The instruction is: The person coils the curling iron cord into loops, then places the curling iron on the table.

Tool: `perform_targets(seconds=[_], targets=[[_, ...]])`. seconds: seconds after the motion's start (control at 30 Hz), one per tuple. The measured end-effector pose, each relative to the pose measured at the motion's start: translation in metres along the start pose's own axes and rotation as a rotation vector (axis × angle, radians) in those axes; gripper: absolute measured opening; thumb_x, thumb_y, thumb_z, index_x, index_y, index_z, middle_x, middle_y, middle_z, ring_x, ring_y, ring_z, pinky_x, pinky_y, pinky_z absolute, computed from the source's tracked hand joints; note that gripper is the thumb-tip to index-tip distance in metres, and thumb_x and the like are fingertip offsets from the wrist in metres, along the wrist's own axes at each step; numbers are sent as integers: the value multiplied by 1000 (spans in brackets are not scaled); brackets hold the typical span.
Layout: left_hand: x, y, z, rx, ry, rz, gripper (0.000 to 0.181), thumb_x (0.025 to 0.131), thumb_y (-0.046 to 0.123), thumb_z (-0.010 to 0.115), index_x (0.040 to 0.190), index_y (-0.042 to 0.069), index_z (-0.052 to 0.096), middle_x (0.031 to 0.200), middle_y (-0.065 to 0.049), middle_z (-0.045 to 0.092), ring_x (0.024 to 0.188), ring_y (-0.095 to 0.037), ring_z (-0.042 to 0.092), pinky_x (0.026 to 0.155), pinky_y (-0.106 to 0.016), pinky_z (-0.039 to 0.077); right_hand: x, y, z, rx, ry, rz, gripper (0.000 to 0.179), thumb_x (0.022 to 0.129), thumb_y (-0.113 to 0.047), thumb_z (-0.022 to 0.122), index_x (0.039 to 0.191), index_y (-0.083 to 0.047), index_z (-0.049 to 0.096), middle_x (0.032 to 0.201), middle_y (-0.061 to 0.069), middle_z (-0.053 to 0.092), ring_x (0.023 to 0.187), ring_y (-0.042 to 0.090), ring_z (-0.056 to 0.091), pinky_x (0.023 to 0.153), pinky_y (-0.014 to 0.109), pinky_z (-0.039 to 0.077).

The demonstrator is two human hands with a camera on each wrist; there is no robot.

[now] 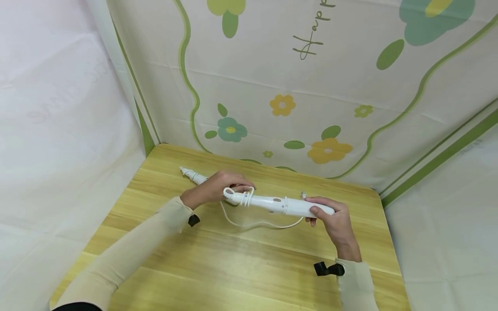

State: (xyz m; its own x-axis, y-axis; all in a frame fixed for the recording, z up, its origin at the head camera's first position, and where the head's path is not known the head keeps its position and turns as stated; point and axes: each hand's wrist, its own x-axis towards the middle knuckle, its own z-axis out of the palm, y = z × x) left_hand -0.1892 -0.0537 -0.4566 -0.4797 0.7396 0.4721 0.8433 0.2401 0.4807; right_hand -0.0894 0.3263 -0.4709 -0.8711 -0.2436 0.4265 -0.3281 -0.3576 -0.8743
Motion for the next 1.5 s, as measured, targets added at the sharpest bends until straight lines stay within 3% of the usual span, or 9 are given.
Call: perform_targets(seconds=[0.13,0.27,0.5,0.7,0.77,1.03,1.27,1.4,1.5], targets=[[-4,3,13,-152,-13,-201,21,106,0,67,122,3,81,111,-12,83,81,-19,74,74,-24,56,4,1,4,-6,103,17,25,106,16,57,120,12,77,114,17,83,73,21,80,62,25,63],[-3,3,26,-249,24,-348,24,114,18,60,110,8,82,87,-4,79,52,-9,40,57,-22,37,11,2,8,-56,250,59,25,105,14,59,117,9,80,109,13,84,71,20,80,65,26,64],[-4,8,40,-330,80,-409,35,118,29,52,138,11,76,88,0,79,50,-3,31,52,-22,33,20,10,14,-134,394,55,17,101,18,63,113,19,76,103,13,83,64,20,79,63,28,65],[-6,12,43,-343,90,-463,38,119,30,51,111,11,82,122,-3,82,50,-6,26,49,-22,29,23,15,19,-215,414,22,17,99,17,68,113,24,72,99,11,83,62,18,78,62,28,65],[-7,14,44,-331,78,-478,36,119,29,50,114,11,81,117,-6,82,50,-5,26,49,-22,28,23,16,20,-238,420,21,18,99,16,69,114,26,71,99,10,84,62,17,78,62,28,65],[-12,18,46,-295,10,-557,33,118,25,52,93,13,71,140,-6,75,53,-7,28,53,-21,32,25,23,20,-289,468,13,22,96,15,73,113,29,69,99,8,84,61,16,78,61,29,64],[-17,17,44,-294,-134,-615,26,118,27,52,130,14,71,87,-1,76,56,-6,52,54,-22,43,25,29,18,-287,515,-1,24,95,14,76,113,28,69,96,8,84,61,17,78,60,30,64],[-19,18,37,-265,-155,-592,23,118,30,51,119,17,70,82,2,71,58,-7,52,58,-23,45,24,30,14,-275,544,-11,24,94,14,77,112,28,69,96,10,84,59,18,77,59,30,63],[-17,20,27,-192,-161,-525,24,118,33,51,105,20,67,77,3,66,57,-7,45,59,-24,41,23,31,11,-293,523,0,24,95,15,76,112,30,68,98,10,84,58,18,77,58,30,63]])
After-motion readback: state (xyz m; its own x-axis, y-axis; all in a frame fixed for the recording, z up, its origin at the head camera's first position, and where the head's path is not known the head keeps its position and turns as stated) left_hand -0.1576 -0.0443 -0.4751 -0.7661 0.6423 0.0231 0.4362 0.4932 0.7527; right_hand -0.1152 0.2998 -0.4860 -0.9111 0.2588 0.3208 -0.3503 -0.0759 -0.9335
